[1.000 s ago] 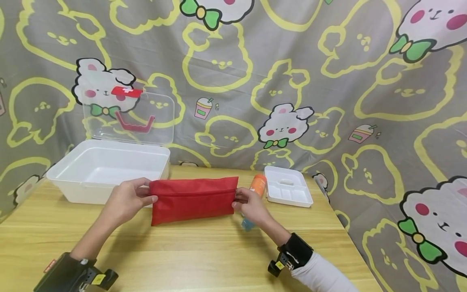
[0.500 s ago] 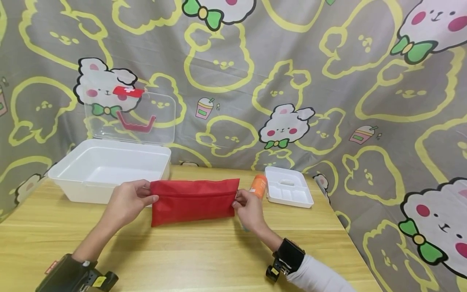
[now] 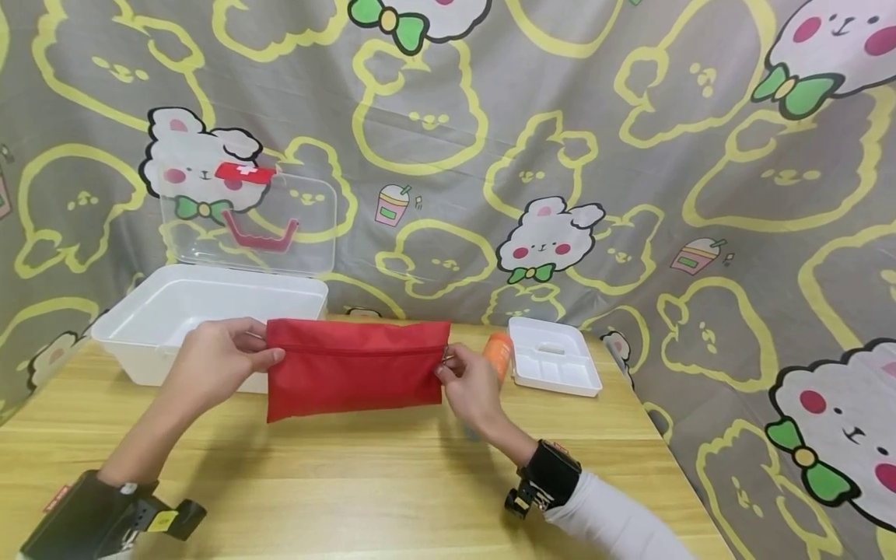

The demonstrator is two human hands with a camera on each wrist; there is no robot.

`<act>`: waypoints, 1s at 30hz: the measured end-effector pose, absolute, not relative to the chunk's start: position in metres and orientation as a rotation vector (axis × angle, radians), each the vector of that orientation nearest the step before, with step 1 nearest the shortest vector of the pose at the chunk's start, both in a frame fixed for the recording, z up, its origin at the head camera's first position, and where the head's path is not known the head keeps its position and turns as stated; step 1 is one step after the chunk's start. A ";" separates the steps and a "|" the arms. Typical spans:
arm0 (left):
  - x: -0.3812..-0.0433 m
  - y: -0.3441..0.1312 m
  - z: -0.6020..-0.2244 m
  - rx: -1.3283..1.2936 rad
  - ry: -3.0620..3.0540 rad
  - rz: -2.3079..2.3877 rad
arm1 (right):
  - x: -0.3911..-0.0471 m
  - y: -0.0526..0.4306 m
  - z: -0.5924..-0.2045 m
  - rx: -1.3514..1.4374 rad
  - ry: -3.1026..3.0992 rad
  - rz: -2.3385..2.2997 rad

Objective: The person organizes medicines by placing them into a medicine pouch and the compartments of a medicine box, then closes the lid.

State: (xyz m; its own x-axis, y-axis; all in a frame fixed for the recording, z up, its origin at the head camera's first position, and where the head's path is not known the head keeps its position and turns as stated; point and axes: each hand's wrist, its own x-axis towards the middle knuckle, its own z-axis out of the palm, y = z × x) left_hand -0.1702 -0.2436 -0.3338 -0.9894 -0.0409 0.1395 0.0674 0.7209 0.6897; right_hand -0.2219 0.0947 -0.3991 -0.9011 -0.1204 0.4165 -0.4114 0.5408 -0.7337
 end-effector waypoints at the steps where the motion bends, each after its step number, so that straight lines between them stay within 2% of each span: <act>1: -0.171 -0.245 -0.329 -0.007 -2.775 -1.120 | -0.222 0.093 -0.395 0.441 -2.465 1.305; 17: -0.203 -0.277 -0.249 0.147 -2.604 -1.009 | -0.241 0.049 -0.334 0.502 -2.302 1.360; 30: -0.226 -0.300 -0.214 0.309 -2.516 -0.959 | -0.254 0.003 -0.302 0.509 -2.210 1.431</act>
State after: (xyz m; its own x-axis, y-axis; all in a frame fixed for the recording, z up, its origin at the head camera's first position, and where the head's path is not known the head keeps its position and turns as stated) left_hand -0.2260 -0.2999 -0.2136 -0.8838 -0.3496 0.3108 -0.0539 0.7361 0.6747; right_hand -0.2543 0.0033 -0.3015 -0.8278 -0.0598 0.5578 -0.5334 0.3915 -0.7498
